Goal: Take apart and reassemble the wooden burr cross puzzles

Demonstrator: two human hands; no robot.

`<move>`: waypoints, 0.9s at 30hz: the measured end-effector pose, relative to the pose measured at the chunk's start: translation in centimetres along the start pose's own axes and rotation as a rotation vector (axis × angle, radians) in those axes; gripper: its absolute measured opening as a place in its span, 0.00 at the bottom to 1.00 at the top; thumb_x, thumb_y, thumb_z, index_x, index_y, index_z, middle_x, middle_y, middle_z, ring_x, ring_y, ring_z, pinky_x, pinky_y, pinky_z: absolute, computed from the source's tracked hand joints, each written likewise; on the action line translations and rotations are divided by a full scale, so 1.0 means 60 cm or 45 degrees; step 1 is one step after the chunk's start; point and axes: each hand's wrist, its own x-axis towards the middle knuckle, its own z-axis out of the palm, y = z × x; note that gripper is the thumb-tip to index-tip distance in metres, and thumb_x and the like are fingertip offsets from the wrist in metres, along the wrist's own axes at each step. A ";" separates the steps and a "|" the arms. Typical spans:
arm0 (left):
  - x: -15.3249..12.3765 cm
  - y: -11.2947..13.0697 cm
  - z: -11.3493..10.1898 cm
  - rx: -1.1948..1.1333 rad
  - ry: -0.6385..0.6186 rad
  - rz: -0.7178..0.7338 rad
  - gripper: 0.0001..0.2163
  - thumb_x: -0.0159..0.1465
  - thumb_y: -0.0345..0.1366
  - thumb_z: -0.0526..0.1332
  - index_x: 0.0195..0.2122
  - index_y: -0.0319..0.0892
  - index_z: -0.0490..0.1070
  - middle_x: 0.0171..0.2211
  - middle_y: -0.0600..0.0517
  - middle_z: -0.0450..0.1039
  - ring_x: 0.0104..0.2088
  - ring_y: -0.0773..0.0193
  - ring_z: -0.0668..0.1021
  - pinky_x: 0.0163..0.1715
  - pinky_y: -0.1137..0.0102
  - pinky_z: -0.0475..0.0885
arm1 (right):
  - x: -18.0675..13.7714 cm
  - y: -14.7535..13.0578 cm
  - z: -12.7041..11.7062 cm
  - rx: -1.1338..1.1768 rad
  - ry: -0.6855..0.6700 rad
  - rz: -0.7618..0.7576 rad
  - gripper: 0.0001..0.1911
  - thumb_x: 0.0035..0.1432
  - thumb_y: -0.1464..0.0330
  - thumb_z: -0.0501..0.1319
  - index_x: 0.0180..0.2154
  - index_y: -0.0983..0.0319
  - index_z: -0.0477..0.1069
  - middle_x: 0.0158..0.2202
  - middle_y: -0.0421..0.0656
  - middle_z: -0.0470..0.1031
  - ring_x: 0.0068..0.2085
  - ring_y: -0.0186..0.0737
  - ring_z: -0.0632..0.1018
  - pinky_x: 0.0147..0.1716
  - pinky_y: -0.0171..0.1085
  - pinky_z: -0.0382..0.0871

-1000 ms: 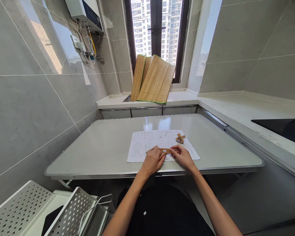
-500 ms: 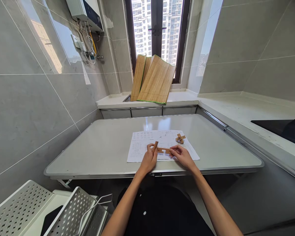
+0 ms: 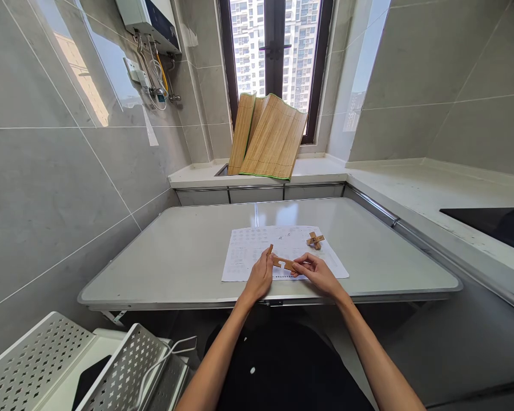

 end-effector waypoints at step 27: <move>0.002 -0.014 -0.002 -0.066 -0.109 0.049 0.28 0.75 0.46 0.49 0.74 0.46 0.49 0.61 0.44 0.72 0.59 0.55 0.76 0.62 0.58 0.67 | -0.004 -0.007 0.001 0.030 0.018 -0.019 0.26 0.49 0.46 0.73 0.36 0.60 0.71 0.33 0.44 0.83 0.37 0.49 0.86 0.46 0.47 0.78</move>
